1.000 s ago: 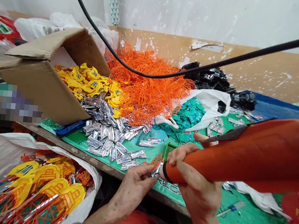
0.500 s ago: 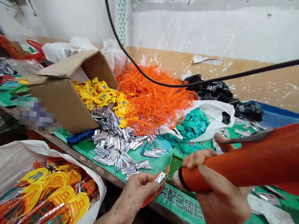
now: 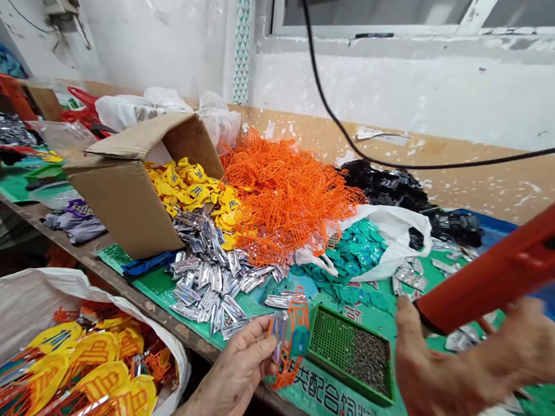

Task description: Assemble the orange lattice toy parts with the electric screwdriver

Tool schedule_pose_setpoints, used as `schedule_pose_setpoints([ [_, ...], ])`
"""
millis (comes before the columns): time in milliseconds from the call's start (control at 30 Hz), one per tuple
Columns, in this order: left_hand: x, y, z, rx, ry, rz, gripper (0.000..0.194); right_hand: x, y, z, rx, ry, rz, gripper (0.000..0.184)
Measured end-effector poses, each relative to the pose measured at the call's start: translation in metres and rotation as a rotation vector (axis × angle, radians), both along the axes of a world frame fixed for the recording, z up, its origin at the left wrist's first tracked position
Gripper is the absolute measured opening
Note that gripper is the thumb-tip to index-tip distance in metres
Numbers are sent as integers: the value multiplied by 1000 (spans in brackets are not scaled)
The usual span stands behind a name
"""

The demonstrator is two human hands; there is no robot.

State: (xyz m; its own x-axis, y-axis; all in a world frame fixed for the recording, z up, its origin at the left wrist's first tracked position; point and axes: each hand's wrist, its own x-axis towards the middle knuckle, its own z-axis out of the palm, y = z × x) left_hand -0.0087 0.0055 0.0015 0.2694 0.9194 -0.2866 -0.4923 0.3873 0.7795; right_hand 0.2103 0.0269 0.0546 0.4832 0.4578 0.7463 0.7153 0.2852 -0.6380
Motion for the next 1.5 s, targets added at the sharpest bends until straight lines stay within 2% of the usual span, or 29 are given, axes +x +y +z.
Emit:
schedule_pose_setpoints([
  [33, -2, 1, -1, -27, -15, 13, 29, -5, 5, -5, 48, -236, -46, 91],
  [100, -5, 3, -2, -74, -30, 48, 29, -15, 25, -16, 9, -575, 38, 61],
  [133, -7, 4, -3, -92, -39, 67, 29, -20, 39, -22, -152, -681, 146, 43],
  [167, -8, 4, -4, -108, -53, 83, 28, -26, 54, -26, -382, -775, 251, 30],
  [233, -10, 4, -6, -142, -95, 120, 22, -39, 86, -34, -573, -862, 360, 19],
  [333, -12, 4, -9, -202, -166, 183, 13, -60, 124, -45, -772, -939, 401, 15],
  [400, -14, 6, -10, -228, -198, 213, 13, -73, 138, -52, -887, -967, 379, 20],
  [533, -19, 11, -8, -274, -256, 245, 20, -89, 151, -64, -1018, -984, 333, 29],
  [700, -21, 12, -9, -303, -314, 279, 22, -91, 156, -72, -1069, -947, 346, 31],
  [867, -18, 12, -9, -342, -353, 283, 9, -89, 159, -75, -1063, -769, 373, 32],
  [1033, -19, 16, 1, -434, -347, 323, 15, -75, 150, -65, -1004, -371, 429, 29],
  [1167, -16, 17, 5, -425, -400, 343, 13, -57, 118, -51, -1006, 89, 575, 22],
  [1300, -9, 18, 7, -407, -468, 329, 24, -50, 74, -39, -987, 528, 747, 21],
  [1400, -4, 17, 8, -394, -504, 314, 30, -55, 49, -33, -957, 764, 818, 29],
  [1500, -1, 16, 9, -392, -504, 303, 28, -62, 34, -32, -938, 913, 856, 30],
])
